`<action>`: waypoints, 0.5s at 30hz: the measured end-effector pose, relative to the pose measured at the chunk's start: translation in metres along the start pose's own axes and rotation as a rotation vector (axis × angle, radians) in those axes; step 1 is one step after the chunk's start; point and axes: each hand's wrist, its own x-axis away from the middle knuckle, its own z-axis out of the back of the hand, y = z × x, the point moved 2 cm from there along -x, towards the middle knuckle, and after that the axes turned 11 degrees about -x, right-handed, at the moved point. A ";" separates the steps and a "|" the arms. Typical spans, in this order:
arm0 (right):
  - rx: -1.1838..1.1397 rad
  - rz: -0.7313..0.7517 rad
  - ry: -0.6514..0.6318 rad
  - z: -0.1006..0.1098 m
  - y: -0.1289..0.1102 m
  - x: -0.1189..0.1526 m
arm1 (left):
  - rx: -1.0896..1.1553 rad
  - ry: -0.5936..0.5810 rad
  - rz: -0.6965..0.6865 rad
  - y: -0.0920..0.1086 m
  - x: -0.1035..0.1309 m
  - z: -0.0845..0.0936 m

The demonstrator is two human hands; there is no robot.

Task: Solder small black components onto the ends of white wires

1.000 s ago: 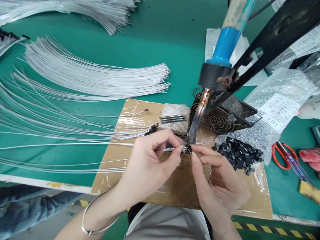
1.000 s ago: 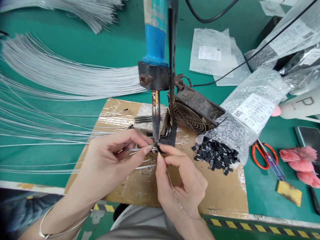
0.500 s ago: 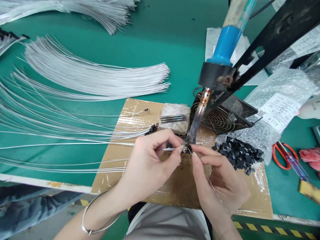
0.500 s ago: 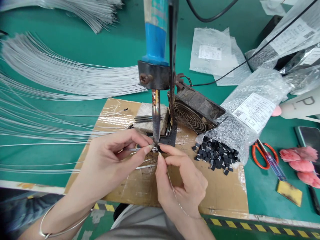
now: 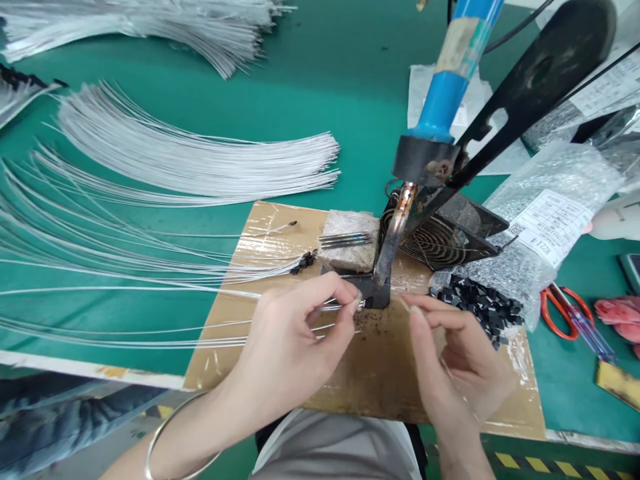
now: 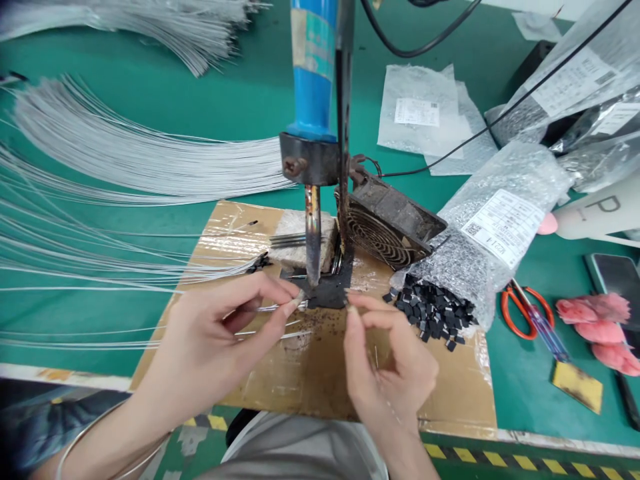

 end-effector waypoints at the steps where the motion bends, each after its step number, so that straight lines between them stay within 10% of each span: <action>1: 0.096 0.025 0.024 0.008 0.005 -0.003 | -0.068 0.033 -0.058 0.000 0.005 0.004; 5: 0.427 0.238 -0.007 0.033 0.022 -0.014 | -0.322 0.185 -0.224 -0.006 0.026 0.024; 10: 0.511 0.288 -0.164 0.038 0.036 -0.015 | -0.441 0.488 -0.085 -0.019 0.026 0.041; 15: 0.416 0.323 -0.105 0.038 0.037 -0.008 | -0.317 0.475 0.040 -0.048 -0.003 0.034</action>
